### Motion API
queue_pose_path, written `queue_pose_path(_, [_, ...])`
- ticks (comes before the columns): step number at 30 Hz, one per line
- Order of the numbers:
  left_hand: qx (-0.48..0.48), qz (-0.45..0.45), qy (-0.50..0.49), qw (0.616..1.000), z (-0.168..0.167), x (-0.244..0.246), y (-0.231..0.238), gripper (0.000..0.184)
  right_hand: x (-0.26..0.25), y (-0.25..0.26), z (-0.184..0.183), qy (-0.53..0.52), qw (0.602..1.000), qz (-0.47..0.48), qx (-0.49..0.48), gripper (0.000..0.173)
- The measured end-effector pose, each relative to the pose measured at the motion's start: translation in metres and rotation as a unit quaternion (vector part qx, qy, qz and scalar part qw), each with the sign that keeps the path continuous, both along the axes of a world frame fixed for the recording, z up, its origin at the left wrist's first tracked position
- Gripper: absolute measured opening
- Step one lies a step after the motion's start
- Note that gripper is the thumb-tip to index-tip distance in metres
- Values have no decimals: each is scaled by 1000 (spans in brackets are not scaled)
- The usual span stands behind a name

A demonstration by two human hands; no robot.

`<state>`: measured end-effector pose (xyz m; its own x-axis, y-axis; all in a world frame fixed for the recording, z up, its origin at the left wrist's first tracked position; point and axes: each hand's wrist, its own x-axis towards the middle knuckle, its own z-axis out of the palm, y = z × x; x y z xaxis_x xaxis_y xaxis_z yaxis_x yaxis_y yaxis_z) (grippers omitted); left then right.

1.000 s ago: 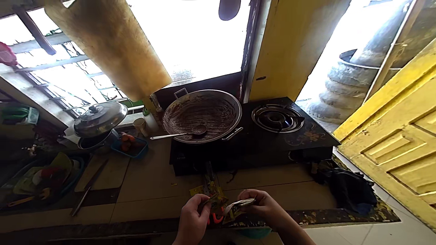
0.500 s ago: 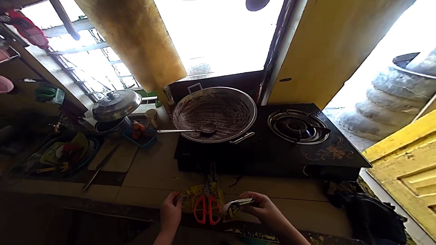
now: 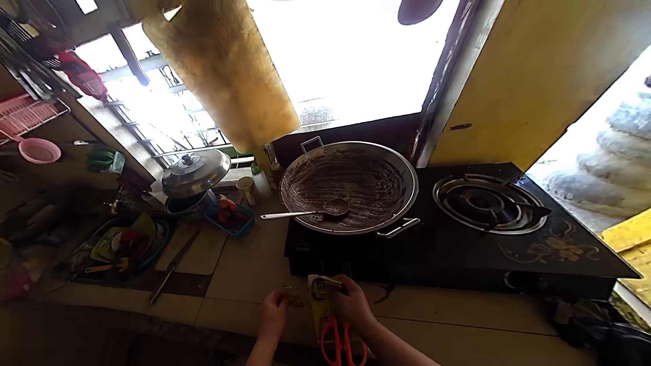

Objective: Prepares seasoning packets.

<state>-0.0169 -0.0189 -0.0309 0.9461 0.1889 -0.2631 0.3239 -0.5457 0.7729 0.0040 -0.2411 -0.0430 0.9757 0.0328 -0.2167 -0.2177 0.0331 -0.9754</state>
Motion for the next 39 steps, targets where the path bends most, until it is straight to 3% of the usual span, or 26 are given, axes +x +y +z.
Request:
queue_pose_path(6, [-11, -71, 21, 997, -12, 33, 4, 26, 14, 27, -11, 5, 991, -21, -133, 22])
queue_pose_path(12, [43, -117, -14, 992, -19, 47, -8, 44, 2, 39, -19, -50, 973, -63, -215, 43])
queue_pose_path(19, [129, -106, -159, 973, -44, 40, -21, 48, -8, 46, -32, -82, 957, -118, -251, 54])
queue_pose_path(25, [153, -95, -205, 962, -54, 35, -27, 42, -14, 45, -40, -87, 955, -150, -241, 72])
queue_pose_path(29, [164, -85, -237, 954, -58, 31, -30, 37, -16, 39, -45, -74, 961, -157, -214, 64])
queue_pose_path(33, [179, -89, -250, 947, -60, 27, -36, 30, -18, 32, -37, -51, 968, -117, -215, 37])
queue_pose_path(39, [214, -41, -217, 951, -53, 26, -33, 33, -12, 36, -27, -12, 968, -62, -241, 33])
